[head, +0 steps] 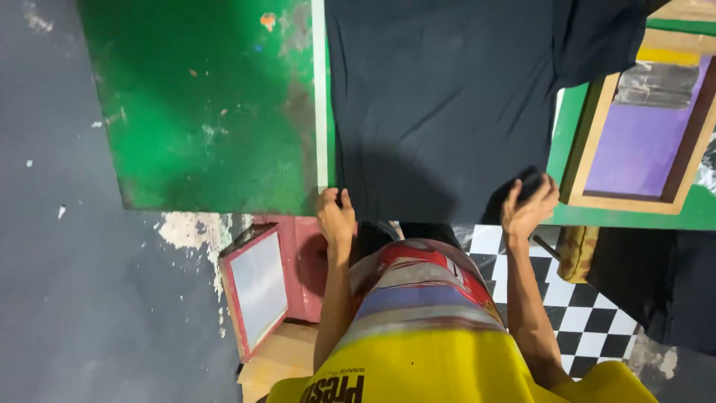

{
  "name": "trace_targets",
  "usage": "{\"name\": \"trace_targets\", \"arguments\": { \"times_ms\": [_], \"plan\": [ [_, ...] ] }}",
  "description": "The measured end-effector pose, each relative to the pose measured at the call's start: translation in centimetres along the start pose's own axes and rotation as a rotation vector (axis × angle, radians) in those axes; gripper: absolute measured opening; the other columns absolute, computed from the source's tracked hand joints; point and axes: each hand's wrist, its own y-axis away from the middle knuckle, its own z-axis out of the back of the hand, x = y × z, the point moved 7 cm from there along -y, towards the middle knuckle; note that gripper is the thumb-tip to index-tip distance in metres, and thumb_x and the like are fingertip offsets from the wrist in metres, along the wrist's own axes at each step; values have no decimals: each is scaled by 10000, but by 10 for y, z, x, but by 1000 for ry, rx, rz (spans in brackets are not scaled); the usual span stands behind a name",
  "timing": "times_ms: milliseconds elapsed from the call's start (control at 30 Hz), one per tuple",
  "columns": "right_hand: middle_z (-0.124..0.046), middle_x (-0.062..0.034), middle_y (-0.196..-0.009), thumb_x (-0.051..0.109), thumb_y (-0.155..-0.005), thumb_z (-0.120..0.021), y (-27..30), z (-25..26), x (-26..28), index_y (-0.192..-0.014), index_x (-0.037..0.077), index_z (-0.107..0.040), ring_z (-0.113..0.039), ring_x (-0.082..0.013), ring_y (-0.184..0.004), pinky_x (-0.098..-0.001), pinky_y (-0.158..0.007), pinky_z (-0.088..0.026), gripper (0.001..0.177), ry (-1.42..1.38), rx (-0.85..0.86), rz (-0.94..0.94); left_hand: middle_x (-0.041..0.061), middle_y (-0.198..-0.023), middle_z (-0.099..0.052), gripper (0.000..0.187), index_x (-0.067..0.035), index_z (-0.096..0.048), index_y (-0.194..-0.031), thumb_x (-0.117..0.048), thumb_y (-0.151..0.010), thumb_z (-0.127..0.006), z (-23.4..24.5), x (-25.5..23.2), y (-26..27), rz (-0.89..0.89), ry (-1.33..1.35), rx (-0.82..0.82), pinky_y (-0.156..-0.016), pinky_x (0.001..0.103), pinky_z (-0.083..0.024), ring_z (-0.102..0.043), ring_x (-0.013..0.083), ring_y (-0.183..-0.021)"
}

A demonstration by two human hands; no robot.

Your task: The person unfolds a black t-shirt and lays it flat on a green workbench. They place a wooden screen printing frame over the shirt and use a squeegee to apply purple ink, moving the tool back and forth to transfer the design. After printing, the person removes the frame and folds the t-shirt.

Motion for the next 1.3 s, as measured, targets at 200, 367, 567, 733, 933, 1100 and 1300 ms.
{"name": "trace_targets", "arguments": {
  "times_ms": [200, 367, 567, 733, 933, 1100, 1300],
  "plan": [
    [-619, -119, -912, 260, -1006, -769, 17, -30, -71, -1192, 141, -635, -679, -365, -858, -463, -764, -534, 259, -207, -46, -92, -4, -906, -580, 204, -226, -642, -1025, -412, -949, -681, 40, -28, 27, -225, -82, -220, -746, 363, -559, -641, 234, -875],
    [-629, -101, -839, 256, -1037, -755, -3, -75, -148, -1013, 121, -663, -627, -270, -780, -402, -708, -490, 166, -537, 5, -237, 21, -912, -567, 214, -215, -597, -937, -385, -891, -720, 6, -16, 22, -214, -17, -211, -769, 411, -568, -645, 286, -913],
    [-601, 27, -773, 236, -1042, -755, -8, -74, -167, -1080, 206, -622, -572, -77, -666, -235, -577, -443, 141, -781, 118, -383, 143, -963, -674, 285, -89, -649, -980, -368, -953, -700, -17, 16, 17, 13, 585, 10, -879, 463, -521, -658, 353, -967],
    [-696, -148, -842, 343, -985, -794, -8, -46, -144, -1118, 234, -614, -715, -395, -881, -501, -744, -540, 249, -353, 93, -232, 23, -1144, -727, 326, -264, -521, -1188, -445, -950, -651, -3, 14, 40, 152, 236, 198, -965, 554, -447, -682, 325, -1120],
    [-552, -186, -1088, 278, -903, -867, 9, 5, -73, -1246, 161, -444, -649, -488, -1030, -664, -816, -566, 557, -13, 118, -181, 61, -1202, -618, 372, -241, -497, -1244, -343, -928, -666, 13, 1, 61, 57, -4, 5, -933, 576, -455, -577, 330, -1136],
    [-545, -191, -1149, 368, -941, -796, -16, -7, 21, -1303, 56, -534, -571, -437, -1096, -646, -834, -544, 545, 85, 111, 28, 37, -1106, -660, 256, -227, -596, -1158, -424, -996, -573, 17, -5, 53, 83, 6, -42, -914, 579, -430, -568, 300, -1098],
    [-599, -78, -928, 378, -947, -763, -85, -57, 233, -1007, 147, -685, -676, -359, -922, -501, -706, -605, 251, -134, 6, 481, 49, -1179, -581, 212, -245, -634, -1193, -262, -990, -573, 33, -39, 18, -71, 13, -167, -854, 516, -521, -555, 310, -1128]
  ]
}}
